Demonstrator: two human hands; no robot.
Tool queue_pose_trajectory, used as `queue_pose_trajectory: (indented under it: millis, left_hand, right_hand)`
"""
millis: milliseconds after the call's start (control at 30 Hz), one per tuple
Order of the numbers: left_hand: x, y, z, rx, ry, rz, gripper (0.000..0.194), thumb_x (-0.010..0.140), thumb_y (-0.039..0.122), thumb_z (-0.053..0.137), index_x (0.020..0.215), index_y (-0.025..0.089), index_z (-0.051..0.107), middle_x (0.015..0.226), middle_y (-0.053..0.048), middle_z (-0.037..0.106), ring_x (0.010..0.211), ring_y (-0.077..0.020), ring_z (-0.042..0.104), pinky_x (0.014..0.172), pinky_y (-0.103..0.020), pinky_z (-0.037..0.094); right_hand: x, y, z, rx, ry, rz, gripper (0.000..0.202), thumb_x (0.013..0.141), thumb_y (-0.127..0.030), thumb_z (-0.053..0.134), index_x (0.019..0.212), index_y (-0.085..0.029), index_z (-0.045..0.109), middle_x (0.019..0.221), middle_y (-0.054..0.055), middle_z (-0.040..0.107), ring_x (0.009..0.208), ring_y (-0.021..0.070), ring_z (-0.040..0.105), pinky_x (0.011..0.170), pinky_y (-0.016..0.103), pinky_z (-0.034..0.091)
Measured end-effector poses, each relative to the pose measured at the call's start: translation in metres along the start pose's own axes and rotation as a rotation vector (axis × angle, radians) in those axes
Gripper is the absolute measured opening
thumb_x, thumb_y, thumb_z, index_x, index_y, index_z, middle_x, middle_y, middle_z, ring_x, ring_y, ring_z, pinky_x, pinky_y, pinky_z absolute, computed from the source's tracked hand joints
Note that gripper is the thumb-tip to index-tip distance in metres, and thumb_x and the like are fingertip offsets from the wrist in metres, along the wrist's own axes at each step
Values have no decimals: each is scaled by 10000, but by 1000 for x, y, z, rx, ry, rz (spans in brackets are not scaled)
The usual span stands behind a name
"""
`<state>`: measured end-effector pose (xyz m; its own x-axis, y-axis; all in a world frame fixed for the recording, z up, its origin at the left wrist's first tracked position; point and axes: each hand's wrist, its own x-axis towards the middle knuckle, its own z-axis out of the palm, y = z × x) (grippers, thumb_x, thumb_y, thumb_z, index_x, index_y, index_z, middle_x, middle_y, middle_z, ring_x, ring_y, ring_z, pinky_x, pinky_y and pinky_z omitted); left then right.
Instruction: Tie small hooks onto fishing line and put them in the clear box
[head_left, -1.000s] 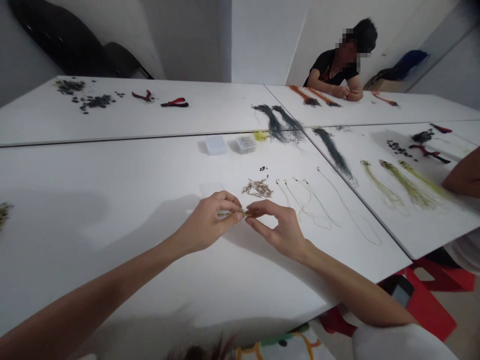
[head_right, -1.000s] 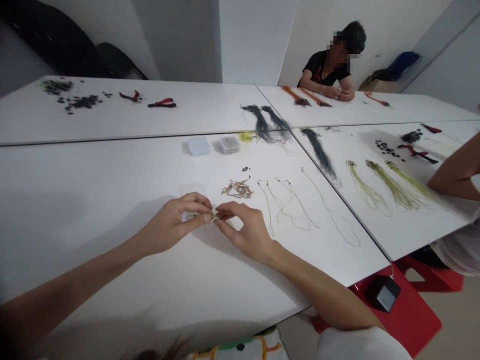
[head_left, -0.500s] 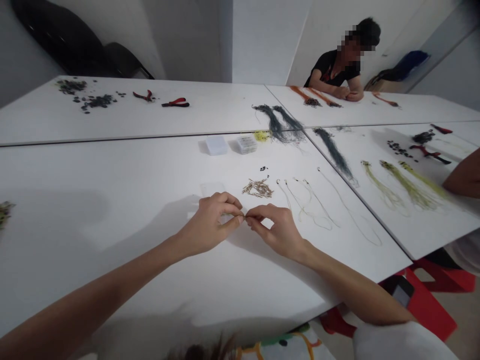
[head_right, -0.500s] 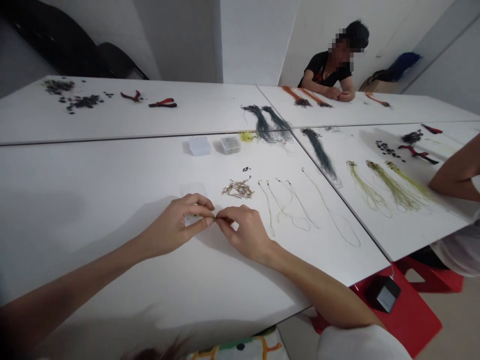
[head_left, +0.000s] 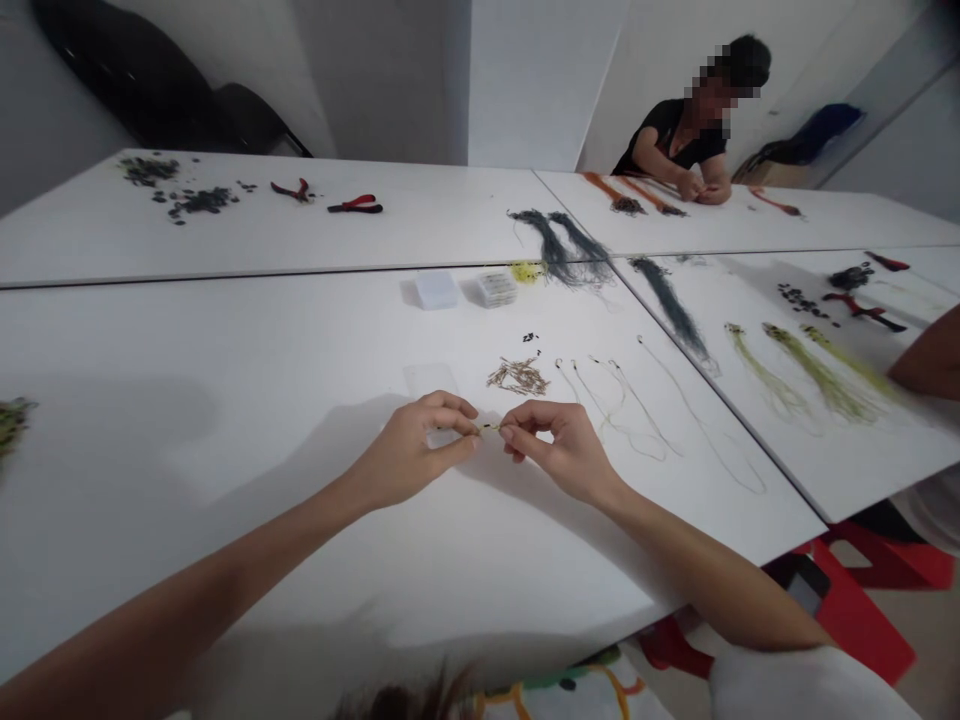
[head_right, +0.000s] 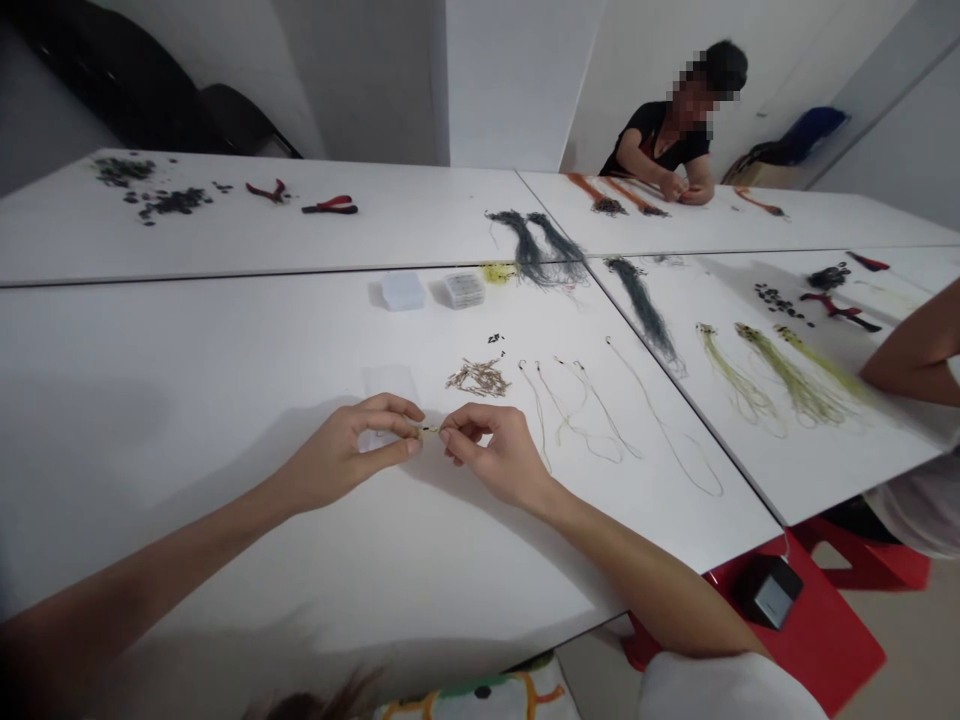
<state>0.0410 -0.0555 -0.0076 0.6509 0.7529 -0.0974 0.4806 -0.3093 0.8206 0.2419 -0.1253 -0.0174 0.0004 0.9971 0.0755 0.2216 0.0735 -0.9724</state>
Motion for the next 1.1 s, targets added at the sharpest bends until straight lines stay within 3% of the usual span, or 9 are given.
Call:
queue_pose_trajectory:
  millis: [200, 300, 433, 667, 867, 1100]
  left_hand:
    - [-5, 0, -14, 108, -50, -6, 206, 837, 397, 606, 729, 249, 700, 1169, -1, 609, 1007, -228, 595, 865, -392, 459]
    - [-10, -3, -17, 215, -42, 86, 160, 840, 382, 612, 865, 270, 724, 1157, -18, 621, 1070, -246, 573, 970, -441, 401]
    - [-19, -6, -15, 331, 18, 178, 256, 865, 410, 604, 1078, 307, 700, 1179, -35, 618, 1115, -261, 544, 1051, -517, 288]
    - [-22, -13, -18, 325, 64, 167, 235, 928, 359, 517, 929, 306, 746, 1121, -22, 646, 1041, -231, 564, 1017, -483, 329]
    - [-9, -14, -30, 232, 48, 0, 257, 897, 410, 525, 829, 284, 739, 1082, -10, 637, 914, -216, 578, 947, -461, 386]
    - [5, -24, -11, 321, 48, -41, 283, 870, 372, 510, 749, 246, 733, 962, -43, 632, 984, -271, 549, 961, -521, 314]
  right_hand:
    - [0, 6, 1, -73, -121, -10, 112, 818, -130, 581, 766, -173, 671, 654, -10, 647, 580, 107, 577, 603, 243, 479]
    - [1, 6, 6, -90, -164, -35, 123, 812, -114, 577, 769, -170, 677, 655, -12, 647, 595, 105, 574, 600, 232, 472]
    - [6, 4, 17, -94, -207, -63, 130, 817, -121, 572, 774, -171, 683, 677, -8, 658, 601, 107, 579, 609, 237, 484]
    - [22, 2, 33, -166, -248, -143, 129, 835, -151, 573, 794, -180, 692, 698, -7, 676, 603, 111, 595, 631, 251, 495]
    - [40, 3, 34, -418, -224, -313, 169, 868, -122, 558, 838, -194, 708, 757, -4, 707, 677, 127, 630, 724, 286, 464]
    - [45, 20, 20, -633, -278, -360, 114, 859, -176, 647, 940, -214, 718, 948, 43, 688, 797, 161, 628, 827, 364, 411]
